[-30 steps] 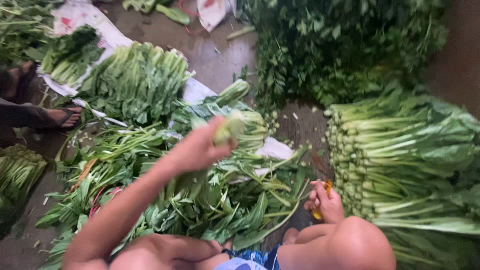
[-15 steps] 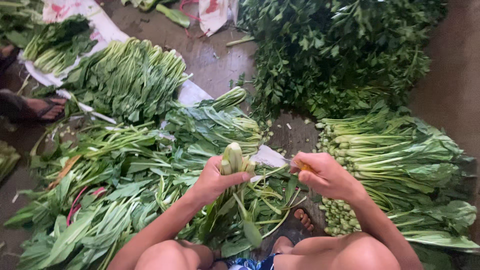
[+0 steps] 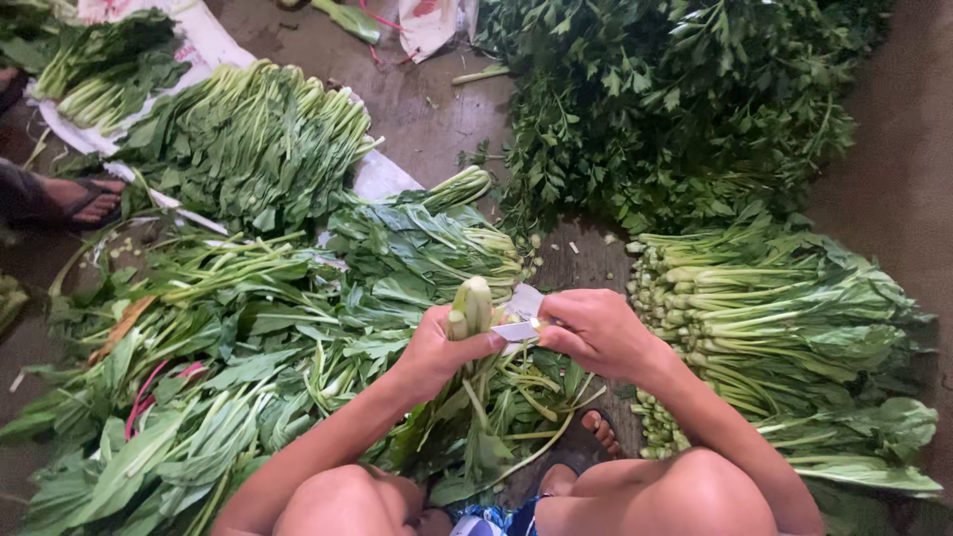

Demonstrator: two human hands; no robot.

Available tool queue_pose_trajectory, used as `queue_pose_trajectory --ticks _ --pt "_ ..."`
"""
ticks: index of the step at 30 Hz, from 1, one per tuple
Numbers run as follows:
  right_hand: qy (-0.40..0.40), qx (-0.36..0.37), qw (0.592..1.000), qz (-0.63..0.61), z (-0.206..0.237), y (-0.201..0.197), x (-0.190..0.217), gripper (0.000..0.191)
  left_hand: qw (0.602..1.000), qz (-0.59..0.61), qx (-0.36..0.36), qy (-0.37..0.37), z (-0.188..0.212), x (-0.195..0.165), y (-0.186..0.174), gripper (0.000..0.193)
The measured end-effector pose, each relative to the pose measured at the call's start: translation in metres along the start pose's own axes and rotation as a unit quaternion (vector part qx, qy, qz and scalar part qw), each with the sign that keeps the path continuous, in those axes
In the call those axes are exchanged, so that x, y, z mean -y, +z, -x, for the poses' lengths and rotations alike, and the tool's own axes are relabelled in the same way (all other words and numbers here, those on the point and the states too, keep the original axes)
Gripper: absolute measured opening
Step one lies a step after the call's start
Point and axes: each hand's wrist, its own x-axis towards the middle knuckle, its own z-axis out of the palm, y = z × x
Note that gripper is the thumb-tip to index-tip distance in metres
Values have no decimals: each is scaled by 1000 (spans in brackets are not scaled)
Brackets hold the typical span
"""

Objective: The person sits on the floor of a vegetable workspace surrounded by piles of leafy greens. They pick up bunches of green vegetables, trim the stem ends with a small knife, strip off damaged leaves, and place the trimmed bunches onto a growing pile beside them.

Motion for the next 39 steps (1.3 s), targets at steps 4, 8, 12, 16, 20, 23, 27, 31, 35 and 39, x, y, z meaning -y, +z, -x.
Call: queue_pose_trajectory --ticks 4,8,12,16,20,23,27,31,35,39 --pt "-11 14 1000 2 3 4 -6 47 1000 -2 11 -16 -2 7 -4 26" --pt "-6 -17 1000 -10 12 14 -15 50 999 -25 29 -10 -3 13 -7 23" --pt "26 -34 998 -35 27 28 -30 53 999 -9 23 -39 -5 14 -1 24" --pt "72 -62 992 -82 38 34 -46 55 999 -5 29 -42 -4 13 5 25" --pt "128 -60 950 -279 43 38 -39 36 999 15 -10 -38 -9 14 9 30" --pt "156 -70 930 -327 36 47 -21 35 999 22 -12 -29 -13 17 14 27" --pt "152 -89 874 -453 28 54 -12 20 1000 13 -13 -16 -15 18 18 24" --pt "72 -176 854 -484 39 50 -26 15 997 -48 -52 -20 -13 17 11 20" --pt "18 -312 680 -663 61 28 -53 10 997 -58 -52 6 -12 15 6 20" --pt "53 -419 695 -582 80 8 -55 23 995 -88 -41 6 -12 14 11 27"
